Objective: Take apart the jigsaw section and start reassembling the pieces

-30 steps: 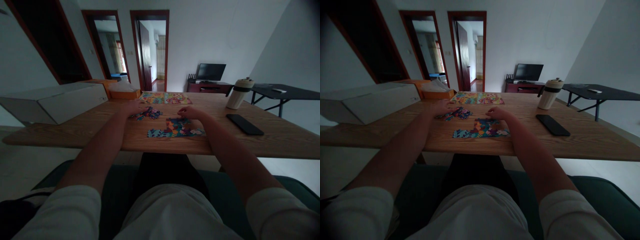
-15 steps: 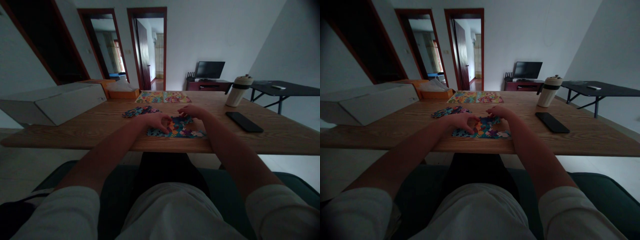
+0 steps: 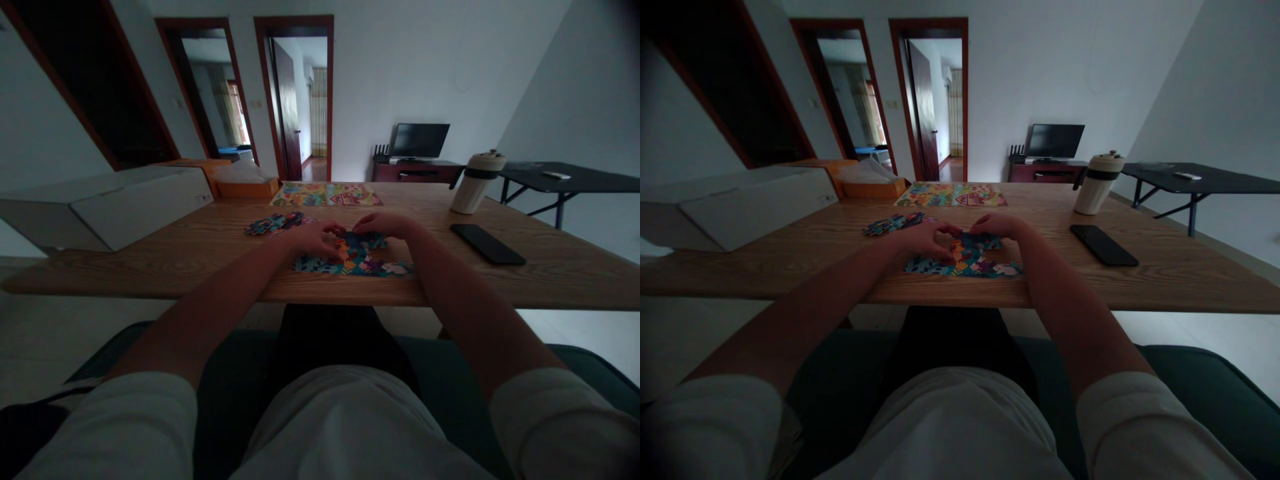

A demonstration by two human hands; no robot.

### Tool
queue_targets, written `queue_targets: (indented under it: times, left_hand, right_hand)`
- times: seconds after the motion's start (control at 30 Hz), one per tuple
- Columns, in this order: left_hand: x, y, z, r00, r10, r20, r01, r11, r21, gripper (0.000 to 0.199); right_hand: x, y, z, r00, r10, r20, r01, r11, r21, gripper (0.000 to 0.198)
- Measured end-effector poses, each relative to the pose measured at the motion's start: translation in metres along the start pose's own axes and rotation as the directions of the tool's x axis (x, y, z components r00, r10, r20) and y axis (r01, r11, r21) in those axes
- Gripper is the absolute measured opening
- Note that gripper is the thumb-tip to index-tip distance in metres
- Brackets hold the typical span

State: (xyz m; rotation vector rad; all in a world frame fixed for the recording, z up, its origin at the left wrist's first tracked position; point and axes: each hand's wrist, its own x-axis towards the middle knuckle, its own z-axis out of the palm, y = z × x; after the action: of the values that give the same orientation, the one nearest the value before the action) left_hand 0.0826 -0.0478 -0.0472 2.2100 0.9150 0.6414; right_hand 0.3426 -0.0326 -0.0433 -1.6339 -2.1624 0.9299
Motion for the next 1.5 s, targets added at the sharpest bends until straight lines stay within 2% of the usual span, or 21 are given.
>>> queue_targets:
  times: [0.1,0.23,0.4,0.5,0.6,0.77,0.97,1.1,1.23,1.37,1.5]
  left_hand:
    - [0.001,-0.002,-0.001,0.999,0.035,-0.025,-0.035,0.999,0.013,0.060]
    - [-0.001,0.001,0.000,0.997,0.074,-0.026,-0.072,0.994,0.078,0.054]
    - [-0.001,0.001,0.001,0.991,0.125,-0.041,-0.120,0.986,0.118,0.048]
    - [0.002,-0.002,0.001,0.991,0.132,0.012,-0.132,0.975,0.181,0.046]
    - [0.004,-0.003,-0.001,0.989,0.126,0.079,-0.142,0.957,0.252,0.054]
    - [0.005,-0.003,0.000,0.996,0.078,0.033,-0.085,0.947,0.311,0.054]
    - [0.006,-0.002,0.001,1.000,0.010,0.000,-0.009,0.973,0.232,0.053]
    - [0.003,0.003,-0.001,0.993,-0.061,0.100,0.034,0.968,0.248,0.055]
    - [0.001,0.006,0.000,0.968,-0.056,0.247,-0.016,0.960,0.279,0.058]
    - [0.001,0.006,0.002,0.961,-0.012,0.276,-0.075,0.951,0.300,0.059]
    - [0.002,0.006,0.002,0.962,-0.048,0.270,-0.052,0.935,0.352,0.059]
  right_hand:
    - [0.000,0.001,0.000,0.997,-0.065,0.050,0.064,0.998,0.028,0.025]
    - [0.000,0.002,0.000,0.993,-0.086,0.086,0.085,0.996,0.023,0.025]
    - [-0.001,0.000,0.000,0.995,-0.086,0.044,0.087,0.996,-0.023,0.029]
    - [-0.001,0.000,-0.001,0.992,-0.120,0.049,0.120,0.993,-0.002,0.031]
    - [0.000,0.001,-0.003,0.984,-0.170,0.058,0.166,0.984,0.056,0.032]
    - [-0.003,-0.001,-0.006,0.977,-0.211,0.005,0.209,0.972,0.102,0.034]
    - [-0.010,-0.006,-0.011,0.959,-0.281,-0.044,0.284,0.943,0.173,0.031]
    - [-0.013,-0.009,-0.014,0.953,-0.274,-0.130,0.299,0.924,0.240,0.023]
    - [-0.016,-0.010,-0.017,0.946,-0.253,-0.204,0.310,0.892,0.329,0.019]
    - [-0.018,-0.009,-0.018,0.937,-0.233,-0.261,0.325,0.855,0.403,0.019]
    - [-0.017,-0.010,-0.016,0.931,-0.235,-0.279,0.348,0.804,0.483,0.020]
